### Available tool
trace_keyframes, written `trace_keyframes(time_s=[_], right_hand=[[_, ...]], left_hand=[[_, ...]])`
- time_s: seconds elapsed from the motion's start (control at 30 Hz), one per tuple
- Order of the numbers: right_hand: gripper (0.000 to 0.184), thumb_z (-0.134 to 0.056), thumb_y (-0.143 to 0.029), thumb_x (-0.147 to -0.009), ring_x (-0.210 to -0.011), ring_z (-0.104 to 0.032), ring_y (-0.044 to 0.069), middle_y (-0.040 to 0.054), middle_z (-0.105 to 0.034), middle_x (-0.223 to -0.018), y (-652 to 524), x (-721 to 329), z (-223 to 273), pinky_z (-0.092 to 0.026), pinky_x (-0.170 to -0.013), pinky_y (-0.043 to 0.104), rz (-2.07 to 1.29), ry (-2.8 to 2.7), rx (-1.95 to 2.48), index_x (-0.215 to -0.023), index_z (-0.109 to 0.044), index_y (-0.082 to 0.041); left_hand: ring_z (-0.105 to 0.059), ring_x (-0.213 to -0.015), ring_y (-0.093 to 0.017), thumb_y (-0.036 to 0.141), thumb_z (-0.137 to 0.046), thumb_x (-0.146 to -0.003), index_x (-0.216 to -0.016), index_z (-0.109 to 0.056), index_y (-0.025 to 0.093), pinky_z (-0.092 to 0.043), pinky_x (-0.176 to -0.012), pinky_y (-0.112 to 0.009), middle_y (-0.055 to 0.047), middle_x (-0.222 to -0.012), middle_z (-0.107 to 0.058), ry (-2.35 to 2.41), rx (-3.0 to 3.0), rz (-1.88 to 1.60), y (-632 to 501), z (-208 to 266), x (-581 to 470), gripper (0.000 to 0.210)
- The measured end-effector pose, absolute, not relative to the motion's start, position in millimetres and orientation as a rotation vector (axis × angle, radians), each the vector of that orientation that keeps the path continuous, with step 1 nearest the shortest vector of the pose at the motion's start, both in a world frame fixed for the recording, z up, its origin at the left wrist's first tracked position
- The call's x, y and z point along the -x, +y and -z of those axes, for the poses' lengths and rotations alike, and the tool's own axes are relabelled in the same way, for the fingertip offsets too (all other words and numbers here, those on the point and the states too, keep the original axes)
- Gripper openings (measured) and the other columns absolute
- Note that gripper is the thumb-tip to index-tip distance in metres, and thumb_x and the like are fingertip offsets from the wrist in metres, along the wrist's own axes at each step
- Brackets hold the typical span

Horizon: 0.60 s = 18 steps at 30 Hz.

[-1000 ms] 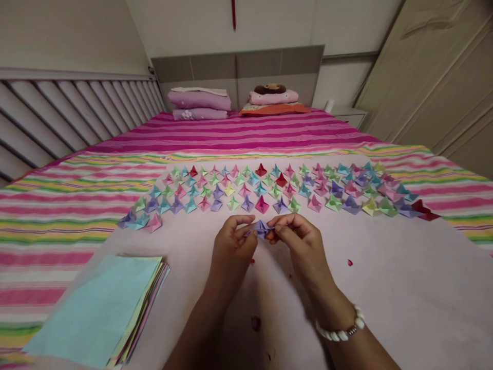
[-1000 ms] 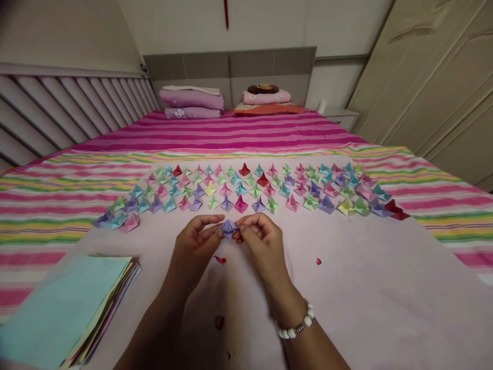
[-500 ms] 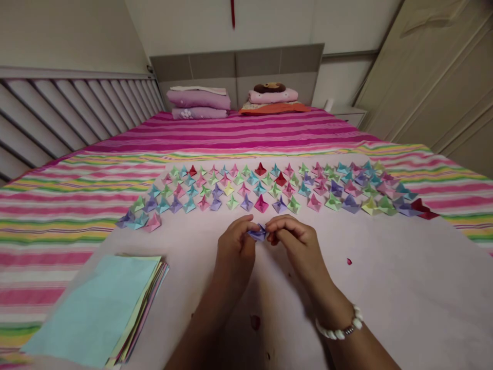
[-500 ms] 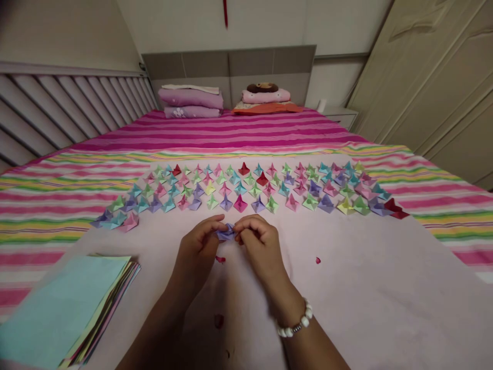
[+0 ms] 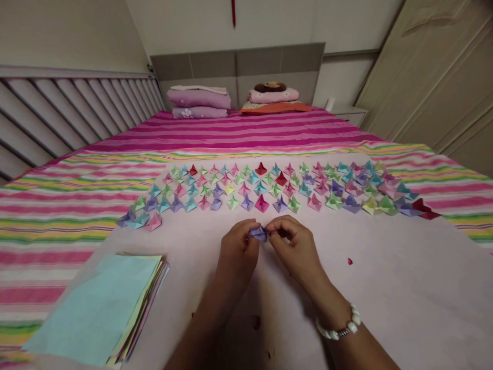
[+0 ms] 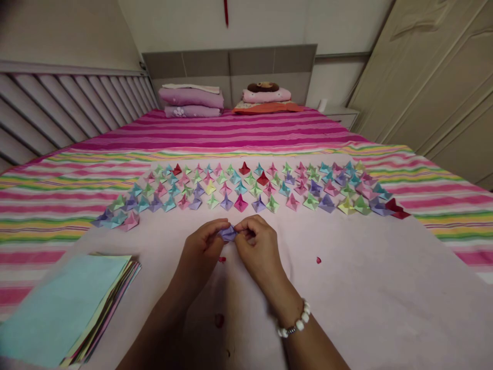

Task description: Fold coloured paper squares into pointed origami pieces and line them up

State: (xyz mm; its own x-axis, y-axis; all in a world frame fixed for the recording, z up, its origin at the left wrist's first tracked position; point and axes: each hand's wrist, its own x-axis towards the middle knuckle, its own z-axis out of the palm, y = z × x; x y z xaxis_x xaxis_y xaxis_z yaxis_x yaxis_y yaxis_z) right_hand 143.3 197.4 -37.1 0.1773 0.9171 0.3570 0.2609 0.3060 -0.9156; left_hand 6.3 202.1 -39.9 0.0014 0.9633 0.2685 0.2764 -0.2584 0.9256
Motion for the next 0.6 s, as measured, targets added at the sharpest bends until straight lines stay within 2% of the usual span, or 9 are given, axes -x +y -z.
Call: trace_keyframes(time_s=[0.17, 0.3, 0.47, 0.6], right_hand=[[0.013, -0.058, -0.012, -0.069, -0.062, -0.058, 0.016, 0.0031, -0.063, -0.072, 198.8, -142.3, 39.5, -0.046, -0.057, 0.029, -0.656, -1.385, 1.212, -0.067, -0.067, -0.021], [0.015, -0.058, -0.009, -0.066, -0.058, -0.057, 0.015, 0.0014, -0.063, -0.069, 201.7, -143.1, 44.4, -0.045, -0.055, 0.028, -0.672, -1.403, 1.257, -0.064, -0.066, -0.021], [0.016, -0.055, -0.008, -0.064, -0.056, -0.057, 0.014, 0.0004, -0.062, -0.066, 204.2, -143.3, 50.0, -0.044, -0.053, 0.026, -0.703, -1.43, 1.289, -0.063, -0.065, -0.02], [0.015, -0.055, -0.009, -0.064, -0.057, -0.057, 0.015, 0.0006, -0.063, -0.065, 206.3, -143.5, 54.0, -0.045, -0.054, 0.027, -0.708, -1.424, 1.3, -0.063, -0.064, -0.021]], left_hand=[[-0.071, -0.092, -0.023, 0.01, -0.058, -0.067, -0.084, -0.071, 0.021, -0.06, -0.075, -0.036, -0.009, -0.11, -0.072, 1.302, -1.511, -1.22, 203.1, 44.7, -8.6, 0.024], [-0.071, -0.08, -0.02, 0.008, -0.06, -0.064, -0.077, -0.069, 0.021, -0.059, -0.059, -0.028, -0.006, -0.1, -0.073, 1.374, -1.552, -1.193, 205.5, 51.1, -9.0, 0.02], [-0.069, -0.076, -0.018, 0.006, -0.058, -0.063, -0.076, -0.069, 0.02, -0.058, -0.062, -0.029, -0.006, -0.095, -0.073, 1.402, -1.715, -1.108, 208.5, 56.5, -6.2, 0.022], [-0.068, -0.085, -0.021, 0.004, -0.058, -0.064, -0.079, -0.071, 0.021, -0.057, -0.067, -0.03, -0.005, -0.092, -0.073, 1.445, -1.834, -1.03, 208.7, 56.8, -4.1, 0.026]])
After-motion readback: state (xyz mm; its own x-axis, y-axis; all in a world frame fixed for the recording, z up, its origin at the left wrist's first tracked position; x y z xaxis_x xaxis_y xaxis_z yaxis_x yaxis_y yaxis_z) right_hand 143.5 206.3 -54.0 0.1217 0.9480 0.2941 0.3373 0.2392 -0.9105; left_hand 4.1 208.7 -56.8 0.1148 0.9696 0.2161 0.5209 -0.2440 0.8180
